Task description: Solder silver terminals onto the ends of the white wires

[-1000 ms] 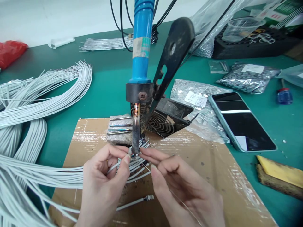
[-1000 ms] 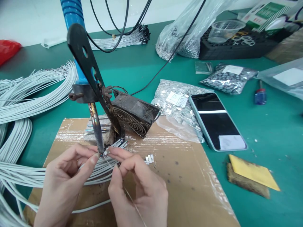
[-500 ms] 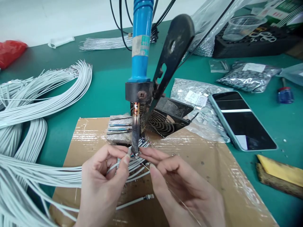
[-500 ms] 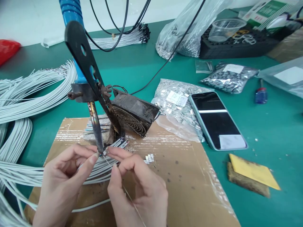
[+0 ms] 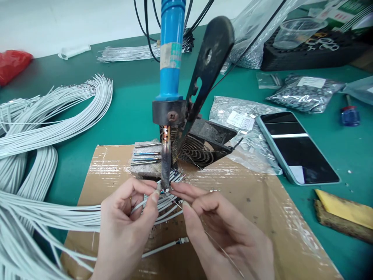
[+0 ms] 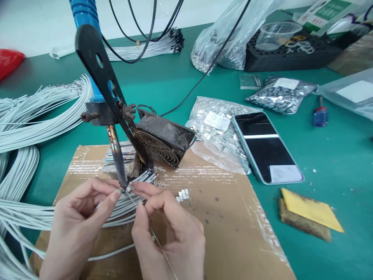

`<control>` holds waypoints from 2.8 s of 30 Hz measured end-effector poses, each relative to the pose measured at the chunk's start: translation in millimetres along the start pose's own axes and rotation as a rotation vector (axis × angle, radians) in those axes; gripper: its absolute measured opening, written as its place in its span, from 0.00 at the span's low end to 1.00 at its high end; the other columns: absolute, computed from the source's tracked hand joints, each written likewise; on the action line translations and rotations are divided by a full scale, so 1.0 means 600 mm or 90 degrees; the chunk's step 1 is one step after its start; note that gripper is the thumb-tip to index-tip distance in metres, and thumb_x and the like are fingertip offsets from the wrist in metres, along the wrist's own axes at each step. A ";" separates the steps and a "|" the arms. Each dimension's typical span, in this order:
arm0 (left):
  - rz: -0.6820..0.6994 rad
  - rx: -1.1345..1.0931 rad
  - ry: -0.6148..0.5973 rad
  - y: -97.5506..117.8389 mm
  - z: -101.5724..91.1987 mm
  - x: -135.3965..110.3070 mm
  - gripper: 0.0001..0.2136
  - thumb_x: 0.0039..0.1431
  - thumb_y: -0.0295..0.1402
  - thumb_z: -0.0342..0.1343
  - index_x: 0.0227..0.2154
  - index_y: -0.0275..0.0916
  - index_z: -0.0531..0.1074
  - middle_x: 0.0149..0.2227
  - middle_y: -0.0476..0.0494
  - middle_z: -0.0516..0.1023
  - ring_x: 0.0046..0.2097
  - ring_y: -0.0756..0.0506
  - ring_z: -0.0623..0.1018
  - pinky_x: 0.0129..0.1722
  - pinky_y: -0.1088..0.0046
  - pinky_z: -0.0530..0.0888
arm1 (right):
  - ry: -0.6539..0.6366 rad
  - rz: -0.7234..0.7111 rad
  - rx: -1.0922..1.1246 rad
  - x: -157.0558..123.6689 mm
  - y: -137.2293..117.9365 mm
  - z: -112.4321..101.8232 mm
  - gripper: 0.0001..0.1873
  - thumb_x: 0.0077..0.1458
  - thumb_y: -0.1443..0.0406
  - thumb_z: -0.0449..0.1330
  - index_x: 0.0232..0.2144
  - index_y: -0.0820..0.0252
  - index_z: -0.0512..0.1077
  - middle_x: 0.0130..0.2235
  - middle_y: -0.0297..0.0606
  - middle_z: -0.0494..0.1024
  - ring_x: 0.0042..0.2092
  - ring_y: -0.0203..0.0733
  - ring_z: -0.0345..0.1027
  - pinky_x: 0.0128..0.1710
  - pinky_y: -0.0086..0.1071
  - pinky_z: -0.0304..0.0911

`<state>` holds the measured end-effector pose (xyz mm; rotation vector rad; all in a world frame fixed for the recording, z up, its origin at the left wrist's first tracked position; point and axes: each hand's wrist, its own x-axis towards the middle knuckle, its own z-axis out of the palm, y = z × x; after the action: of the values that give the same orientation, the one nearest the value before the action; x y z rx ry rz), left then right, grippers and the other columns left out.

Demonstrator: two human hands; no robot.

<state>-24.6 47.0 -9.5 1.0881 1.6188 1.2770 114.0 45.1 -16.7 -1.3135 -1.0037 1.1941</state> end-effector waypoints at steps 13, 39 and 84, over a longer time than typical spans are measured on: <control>-0.018 -0.015 0.042 0.008 0.009 -0.007 0.07 0.54 0.22 0.66 0.26 0.39 0.79 0.33 0.48 0.86 0.29 0.52 0.82 0.27 0.86 0.76 | 0.000 -0.014 -0.011 0.000 0.002 -0.001 0.12 0.59 0.66 0.66 0.24 0.51 0.73 0.45 0.31 0.87 0.48 0.41 0.83 0.45 0.22 0.75; -0.061 -0.055 0.101 0.016 0.022 -0.011 0.06 0.52 0.25 0.67 0.23 0.39 0.78 0.33 0.47 0.85 0.29 0.51 0.81 0.28 0.84 0.75 | 0.000 -0.021 -0.037 0.003 0.007 -0.005 0.11 0.58 0.63 0.67 0.24 0.51 0.73 0.44 0.35 0.88 0.47 0.46 0.84 0.46 0.28 0.76; 0.000 -0.021 0.042 0.012 0.012 0.001 0.07 0.52 0.22 0.66 0.23 0.40 0.79 0.30 0.52 0.86 0.30 0.54 0.85 0.29 0.93 0.75 | -0.049 -0.066 -0.060 0.010 0.016 -0.014 0.10 0.60 0.64 0.66 0.27 0.52 0.74 0.46 0.35 0.87 0.47 0.44 0.84 0.49 0.30 0.74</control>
<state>-16.9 51.0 -3.9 1.0356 1.6405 1.3482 122.8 48.5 -27.2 -1.2804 -1.1827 1.1364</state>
